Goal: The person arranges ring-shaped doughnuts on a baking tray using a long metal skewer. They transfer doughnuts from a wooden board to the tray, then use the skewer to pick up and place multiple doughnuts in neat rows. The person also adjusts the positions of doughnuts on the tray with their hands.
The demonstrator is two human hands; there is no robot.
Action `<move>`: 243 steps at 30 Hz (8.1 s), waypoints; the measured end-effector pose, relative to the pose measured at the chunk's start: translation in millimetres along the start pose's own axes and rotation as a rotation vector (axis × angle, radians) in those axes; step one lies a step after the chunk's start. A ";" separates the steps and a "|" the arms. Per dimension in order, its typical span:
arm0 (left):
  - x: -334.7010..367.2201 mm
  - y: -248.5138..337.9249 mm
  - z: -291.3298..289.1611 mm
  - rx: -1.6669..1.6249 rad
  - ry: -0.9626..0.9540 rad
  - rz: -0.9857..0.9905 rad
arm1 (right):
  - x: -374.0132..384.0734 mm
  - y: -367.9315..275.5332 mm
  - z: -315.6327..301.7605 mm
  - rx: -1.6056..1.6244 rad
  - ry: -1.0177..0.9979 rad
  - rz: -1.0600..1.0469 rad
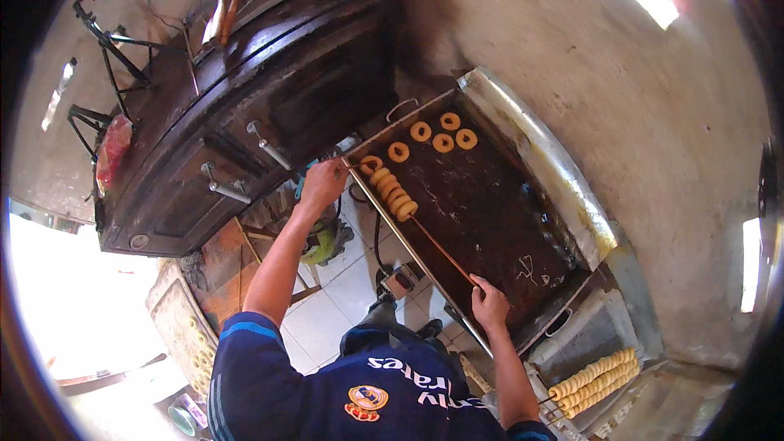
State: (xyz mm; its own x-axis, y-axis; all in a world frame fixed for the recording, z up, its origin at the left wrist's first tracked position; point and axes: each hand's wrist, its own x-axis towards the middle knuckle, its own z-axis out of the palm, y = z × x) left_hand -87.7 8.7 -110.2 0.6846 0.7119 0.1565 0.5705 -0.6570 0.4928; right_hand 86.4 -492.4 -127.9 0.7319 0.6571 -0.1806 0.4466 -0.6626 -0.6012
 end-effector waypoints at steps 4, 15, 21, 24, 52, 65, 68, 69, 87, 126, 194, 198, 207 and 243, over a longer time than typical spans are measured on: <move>-27.0 -9.4 -7.2 -0.125 0.130 -0.174 | 23.5 -43.4 -4.7 -0.091 -0.029 0.026; 66.8 -37.3 -1.3 -0.023 0.045 0.047 | 10.2 47.2 50.5 0.409 0.061 -0.065; 74.4 28.1 -3.6 -0.101 -0.218 0.135 | -0.1 61.0 51.5 0.320 0.194 -0.065; 60.7 32.8 51.9 -0.130 -0.230 0.130 | 21.3 38.8 48.5 0.220 0.182 0.002; 181.6 56.1 86.8 -0.140 -0.107 0.154 | 64.5 -43.4 54.2 0.174 0.271 0.329; 269.9 131.4 78.6 -0.210 -0.377 0.513 | 33.5 12.6 89.4 0.457 0.597 0.206; 246.5 155.5 114.7 0.095 -0.274 0.507 | 54.6 9.3 69.8 0.308 0.594 0.374; 242.7 163.9 126.4 0.034 -0.234 0.483 | 48.6 15.5 64.3 0.316 0.593 0.370; 270.2 165.3 248.5 -0.010 -0.174 0.313 | 30.0 9.9 -22.2 -0.068 0.321 0.482; 237.1 75.2 105.4 -0.336 -0.192 0.243 | 103.5 -92.3 48.0 -0.030 0.286 0.511; -573.4 -50.1 87.6 -0.719 0.265 -1.091 | -317.3 342.0 -23.9 -0.772 1.010 0.594; -626.7 -135.0 56.1 -0.331 0.410 -1.082 | -303.8 253.2 24.2 -0.558 0.932 0.337; -581.6 -348.0 -18.6 -0.035 0.421 -1.035 | -366.8 51.2 231.8 0.050 -0.097 -0.015; -1142.1 -598.9 -200.9 -1.190 1.367 -1.547 | -530.2 -319.0 719.7 -0.123 -1.612 0.208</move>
State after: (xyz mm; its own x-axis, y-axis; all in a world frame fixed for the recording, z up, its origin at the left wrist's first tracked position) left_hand -1302.4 -361.1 -412.1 -0.6646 0.3670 -0.6508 -0.5700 0.3142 0.7592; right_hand -814.5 -370.7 -400.7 -0.4498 0.1798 -0.8748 0.5081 -0.7541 -0.4162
